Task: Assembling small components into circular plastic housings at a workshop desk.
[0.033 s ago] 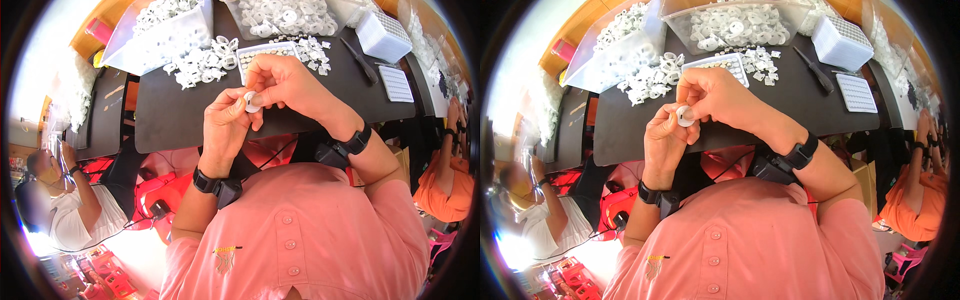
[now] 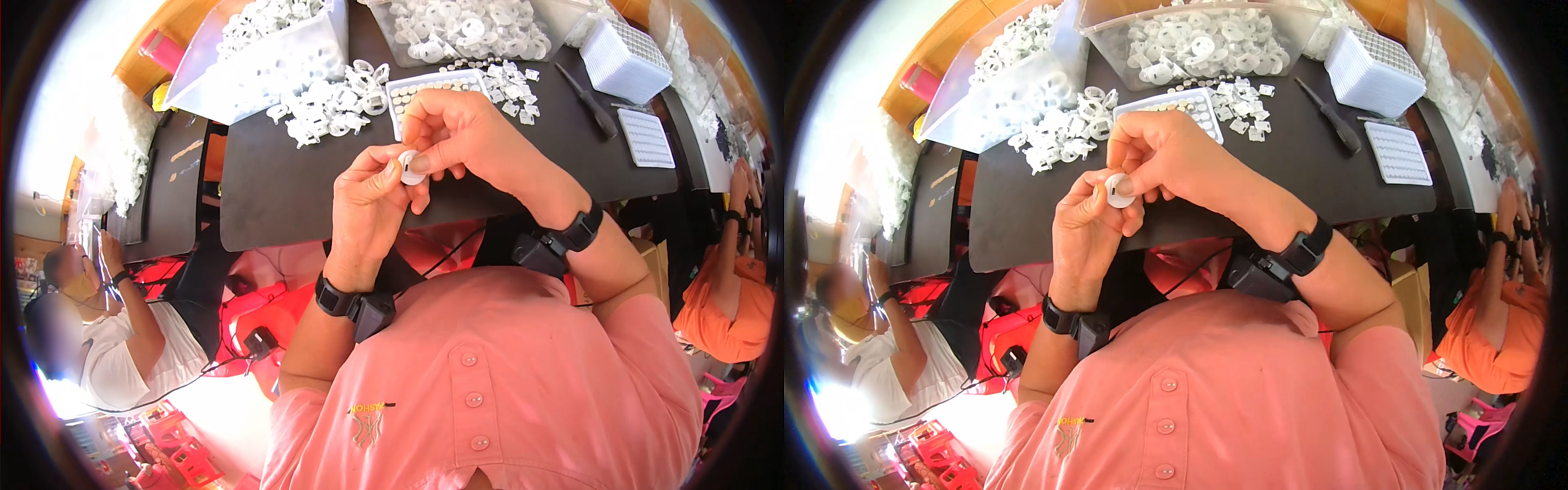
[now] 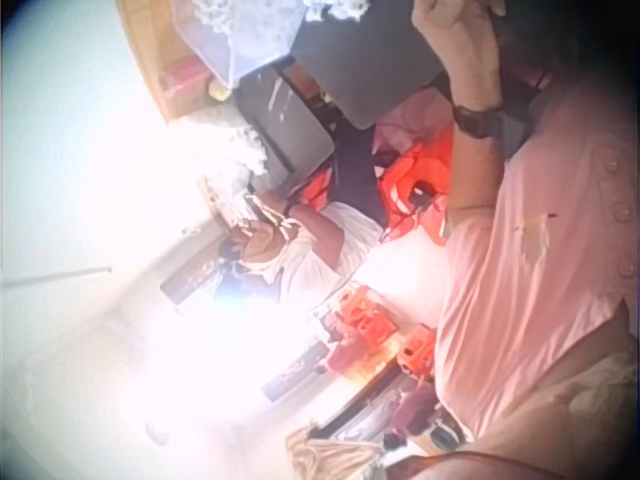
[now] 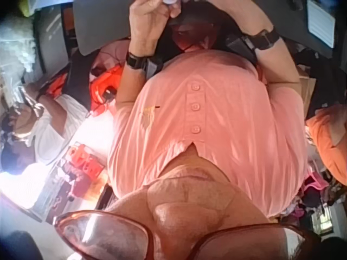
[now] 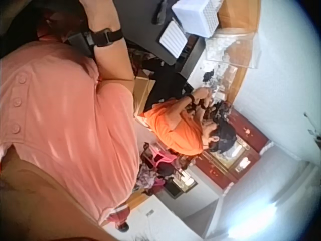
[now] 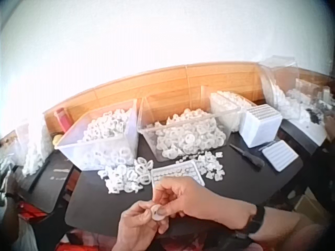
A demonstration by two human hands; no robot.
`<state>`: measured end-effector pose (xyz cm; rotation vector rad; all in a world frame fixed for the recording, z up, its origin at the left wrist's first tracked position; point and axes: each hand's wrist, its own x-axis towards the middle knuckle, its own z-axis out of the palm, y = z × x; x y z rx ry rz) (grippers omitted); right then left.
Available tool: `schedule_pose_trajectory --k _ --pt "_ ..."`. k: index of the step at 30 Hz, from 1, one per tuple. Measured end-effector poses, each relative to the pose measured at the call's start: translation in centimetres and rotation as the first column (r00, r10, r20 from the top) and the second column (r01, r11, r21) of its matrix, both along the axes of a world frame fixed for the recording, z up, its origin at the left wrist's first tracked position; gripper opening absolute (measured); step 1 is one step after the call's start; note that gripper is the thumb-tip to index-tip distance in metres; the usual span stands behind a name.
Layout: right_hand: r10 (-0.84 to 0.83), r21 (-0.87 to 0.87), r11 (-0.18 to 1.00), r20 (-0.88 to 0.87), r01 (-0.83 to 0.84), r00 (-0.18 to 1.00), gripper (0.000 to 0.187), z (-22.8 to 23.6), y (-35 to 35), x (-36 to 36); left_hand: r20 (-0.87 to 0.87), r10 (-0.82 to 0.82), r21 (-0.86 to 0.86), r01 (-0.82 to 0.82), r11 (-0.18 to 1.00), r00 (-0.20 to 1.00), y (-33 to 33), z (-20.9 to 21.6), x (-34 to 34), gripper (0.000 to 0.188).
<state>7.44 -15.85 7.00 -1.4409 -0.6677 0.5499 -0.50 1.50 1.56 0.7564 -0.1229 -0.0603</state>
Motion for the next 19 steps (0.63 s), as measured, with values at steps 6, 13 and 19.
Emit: schedule_pose_trajectory --k 6,13,19 --pt "0.021 -0.068 0.997 -0.023 -0.023 1.000 0.017 0.4 0.2 0.2 -0.023 0.008 0.061 -0.006 0.998 1.000 0.4 -0.4 0.2 0.022" --pt "0.047 0.027 0.999 -0.236 -0.042 0.970 0.018 -0.3 0.2 0.4 -0.003 -0.024 0.084 0.025 0.996 1.000 0.2 0.3 -0.1 0.026" --pt "-0.062 0.019 0.998 -0.048 0.063 0.997 0.013 -0.4 0.8 -1.3 0.018 -0.067 -0.011 0.067 0.998 0.998 1.0 -1.3 0.2 0.027"
